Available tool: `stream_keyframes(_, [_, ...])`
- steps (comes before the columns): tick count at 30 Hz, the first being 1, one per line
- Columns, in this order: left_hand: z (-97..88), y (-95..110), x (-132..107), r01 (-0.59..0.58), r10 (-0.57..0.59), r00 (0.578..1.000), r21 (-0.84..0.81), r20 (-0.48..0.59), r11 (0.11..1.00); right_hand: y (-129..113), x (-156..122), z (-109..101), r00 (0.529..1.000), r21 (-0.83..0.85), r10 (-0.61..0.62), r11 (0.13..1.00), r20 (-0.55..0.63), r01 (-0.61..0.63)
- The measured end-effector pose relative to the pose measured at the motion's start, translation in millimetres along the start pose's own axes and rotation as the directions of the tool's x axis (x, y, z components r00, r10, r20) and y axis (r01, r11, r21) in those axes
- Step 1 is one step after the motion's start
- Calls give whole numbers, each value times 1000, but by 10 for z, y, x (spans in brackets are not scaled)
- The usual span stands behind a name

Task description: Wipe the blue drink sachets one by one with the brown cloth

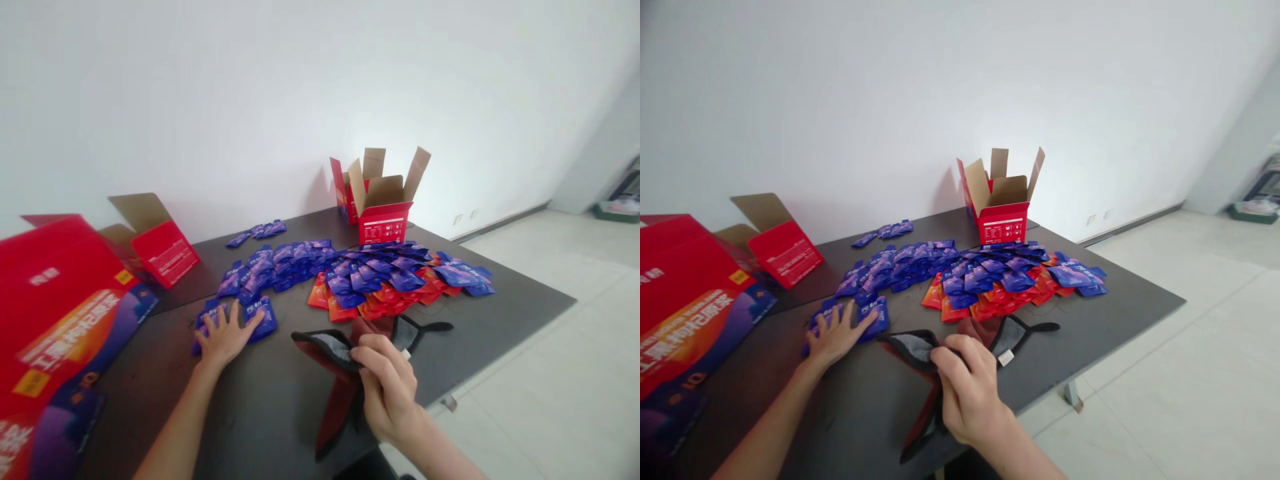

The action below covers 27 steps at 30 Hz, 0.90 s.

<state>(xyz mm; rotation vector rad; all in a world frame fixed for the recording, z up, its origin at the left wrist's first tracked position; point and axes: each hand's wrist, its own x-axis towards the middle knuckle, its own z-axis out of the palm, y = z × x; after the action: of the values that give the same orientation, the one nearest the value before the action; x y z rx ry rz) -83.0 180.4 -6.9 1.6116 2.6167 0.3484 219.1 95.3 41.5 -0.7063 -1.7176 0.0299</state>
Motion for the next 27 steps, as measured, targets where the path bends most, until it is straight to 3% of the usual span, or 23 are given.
stream_keyframes(4, [-92,31,-109,-21,11,989,-65,-151,998,-8,-8,43,999,-9,-33,999,21,33])
stream_keyframes(8, [-401,-5,-430,-101,61,955,-125,-289,987,77,9,-21,998,3,-23,1000,60,22])
stream_keyframes(10, [-572,-58,-660,-104,48,944,-159,-327,982,137,111,-103,1000,26,14,1000,15,-14])
stream_keyframes(12, [-668,-123,-905,-91,12,935,-205,-354,974,192,327,-217,992,6,57,998,-117,-57])
stream_keyframes(14, [-658,-182,-1127,-92,11,938,-218,-346,972,236,661,-347,964,-89,46,993,-261,-72])
stream_keyframes(16, [-566,-219,-1293,-110,50,957,-198,-286,974,271,1081,-467,945,-150,-17,988,-326,-34])
stream_keyframes(19, [-410,-215,-1418,-166,138,977,-176,-161,970,301,1726,-554,942,-137,-78,990,-327,34])
stream_keyframes(21, [-354,-188,-1439,-207,181,974,-210,-136,956,295,2065,-528,956,-104,-100,992,-277,74])
stream_keyframes(24, [-313,-172,-1422,-261,218,961,-302,-169,917,239,2349,-385,945,-53,-97,995,-314,85])
stream_keyframes(27, [-247,-215,-1396,-288,220,953,-406,-206,867,159,2426,-170,913,-14,-56,998,-404,56])
